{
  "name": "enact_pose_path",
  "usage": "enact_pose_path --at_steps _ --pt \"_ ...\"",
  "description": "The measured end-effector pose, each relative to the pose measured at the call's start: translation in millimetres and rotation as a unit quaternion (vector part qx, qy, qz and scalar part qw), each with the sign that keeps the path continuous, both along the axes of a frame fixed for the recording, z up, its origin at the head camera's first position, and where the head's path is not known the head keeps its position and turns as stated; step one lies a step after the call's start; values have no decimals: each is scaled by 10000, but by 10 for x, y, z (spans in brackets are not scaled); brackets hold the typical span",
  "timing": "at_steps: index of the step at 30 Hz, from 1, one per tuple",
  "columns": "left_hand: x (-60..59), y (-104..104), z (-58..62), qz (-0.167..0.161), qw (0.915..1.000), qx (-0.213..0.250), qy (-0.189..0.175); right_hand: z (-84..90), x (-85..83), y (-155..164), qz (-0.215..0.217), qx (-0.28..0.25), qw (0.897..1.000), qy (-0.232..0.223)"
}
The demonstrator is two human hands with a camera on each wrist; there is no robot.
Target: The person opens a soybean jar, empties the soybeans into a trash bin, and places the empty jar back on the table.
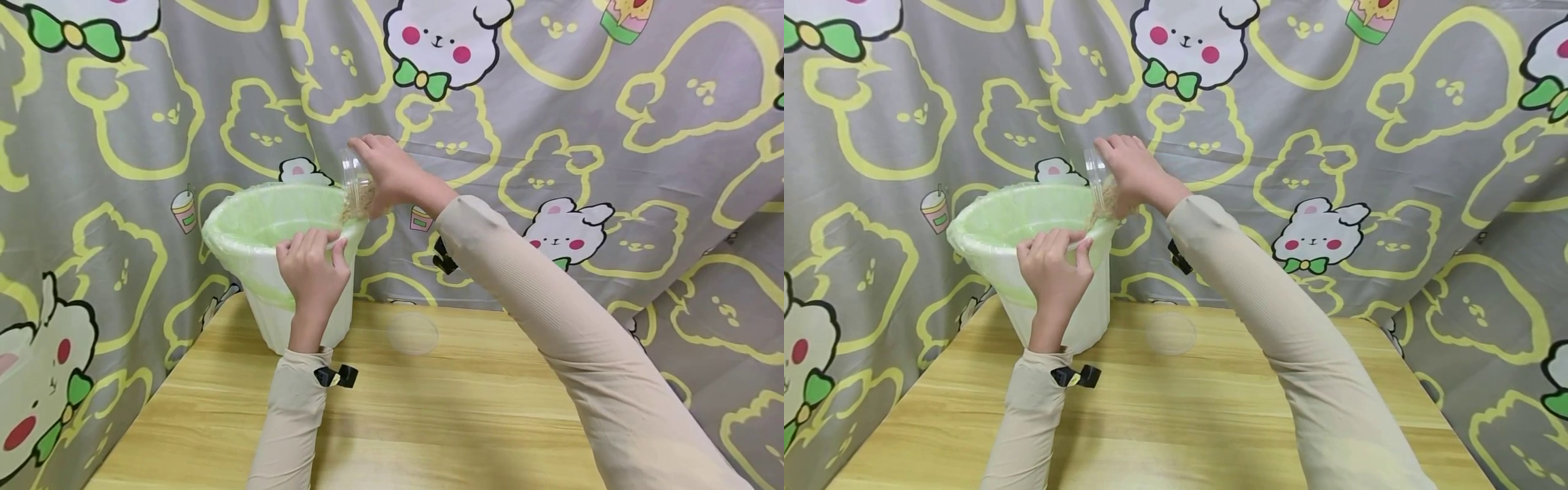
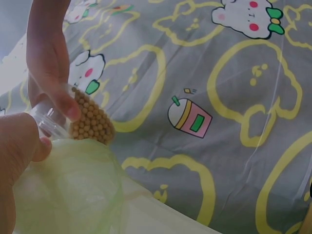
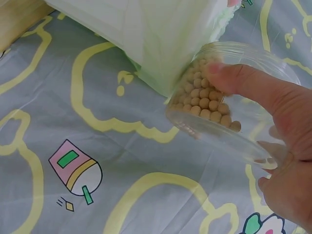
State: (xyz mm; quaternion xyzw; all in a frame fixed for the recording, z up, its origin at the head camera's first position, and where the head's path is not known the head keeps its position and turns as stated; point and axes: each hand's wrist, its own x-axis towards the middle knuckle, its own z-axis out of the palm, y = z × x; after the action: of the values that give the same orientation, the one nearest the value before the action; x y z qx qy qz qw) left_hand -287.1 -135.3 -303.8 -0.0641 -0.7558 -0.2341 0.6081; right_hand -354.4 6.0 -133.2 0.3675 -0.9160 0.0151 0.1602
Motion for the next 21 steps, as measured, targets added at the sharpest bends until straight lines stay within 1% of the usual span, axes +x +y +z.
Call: enact_pose_path --at_steps 10,21 --pt "-2 -1 0 4 10000 -23 13 -13 1 -11 114 191 9995 221" --pt "-11 0 -6 -8 10000 -31 56 -24 20 -42 107 278 9988 398"
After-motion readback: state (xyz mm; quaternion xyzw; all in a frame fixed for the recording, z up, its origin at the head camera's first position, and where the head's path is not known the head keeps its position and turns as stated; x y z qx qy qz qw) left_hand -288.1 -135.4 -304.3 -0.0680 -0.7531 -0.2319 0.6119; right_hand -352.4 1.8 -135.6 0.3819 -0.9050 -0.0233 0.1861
